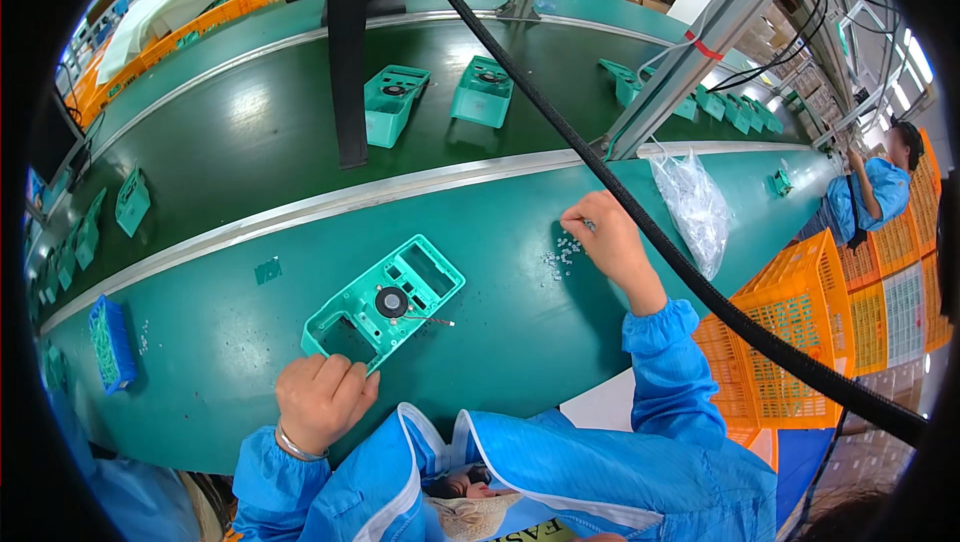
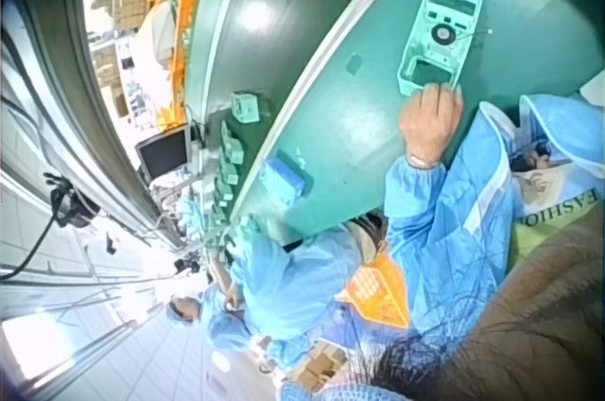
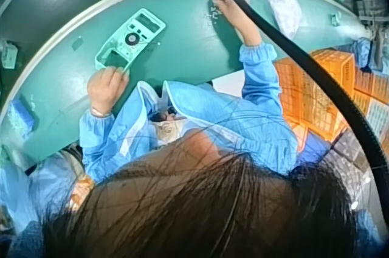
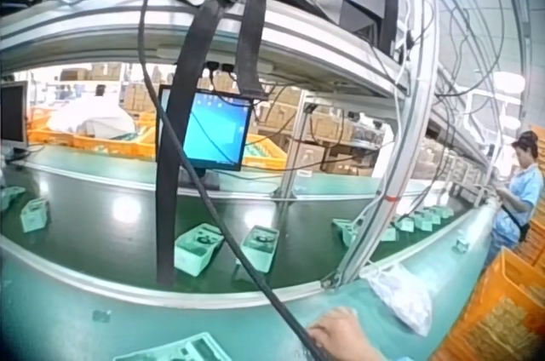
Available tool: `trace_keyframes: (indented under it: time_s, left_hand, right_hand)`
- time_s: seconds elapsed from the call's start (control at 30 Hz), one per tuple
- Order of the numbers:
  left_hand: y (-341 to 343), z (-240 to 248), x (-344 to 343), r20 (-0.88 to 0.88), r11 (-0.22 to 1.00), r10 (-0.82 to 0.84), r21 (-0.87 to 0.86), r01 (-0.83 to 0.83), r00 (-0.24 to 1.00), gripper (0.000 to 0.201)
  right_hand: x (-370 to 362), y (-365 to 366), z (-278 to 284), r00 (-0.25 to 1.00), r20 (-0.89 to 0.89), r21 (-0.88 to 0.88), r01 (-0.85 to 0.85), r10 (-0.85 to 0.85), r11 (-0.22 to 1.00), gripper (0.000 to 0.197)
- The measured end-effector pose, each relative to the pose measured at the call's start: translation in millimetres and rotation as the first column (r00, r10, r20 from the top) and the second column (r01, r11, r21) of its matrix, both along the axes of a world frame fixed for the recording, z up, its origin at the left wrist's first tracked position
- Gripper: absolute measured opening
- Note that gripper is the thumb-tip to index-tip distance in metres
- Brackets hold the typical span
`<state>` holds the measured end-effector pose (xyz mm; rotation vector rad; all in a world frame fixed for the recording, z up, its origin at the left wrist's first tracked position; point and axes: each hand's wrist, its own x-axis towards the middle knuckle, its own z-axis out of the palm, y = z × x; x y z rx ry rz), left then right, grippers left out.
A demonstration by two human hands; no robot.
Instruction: The person assembles small electronic components into a green plastic casing by hand, placing them onto a circuit board.
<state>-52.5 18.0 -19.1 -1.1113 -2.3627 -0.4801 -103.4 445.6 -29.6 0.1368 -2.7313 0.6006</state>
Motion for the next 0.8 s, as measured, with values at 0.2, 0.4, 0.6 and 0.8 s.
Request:
trace_keyframes:
  time_s: [0.2,0.4,0.6,0.8]
  left_hand:
    - [-0.6,0.5,0.2,0.007,1.0,0.005,-0.007,-0.005,1.0,0.024]
    - [0.7,0.9,-1.3,-0.005,1.0,0.005,0.001,-0.005,1.0,0.023]
    - [1.5,2.4,-1.7,-0.021,1.0,0.006,-0.007,-0.006,1.0,0.021]
    - [0.0,1.4,0.3,0.015,1.0,0.006,0.007,-0.006,1.0,0.023]
  right_hand:
    - [7.2,3.7,1.9,0.999,-0.021,-0.077,0.037,-0.038,0.996,0.005]
    - [7.9,-1.8,1.1,0.996,-0.083,0.004,-0.02,0.02,1.0,0.006]
    - [1.9,-4.3,-4.6,0.995,-0.087,-0.009,-0.055,0.054,0.998,0.005]
    - [6.5,-2.5,-1.4,0.998,-0.067,-0.091,0.009,-0.015,0.996,0.006]
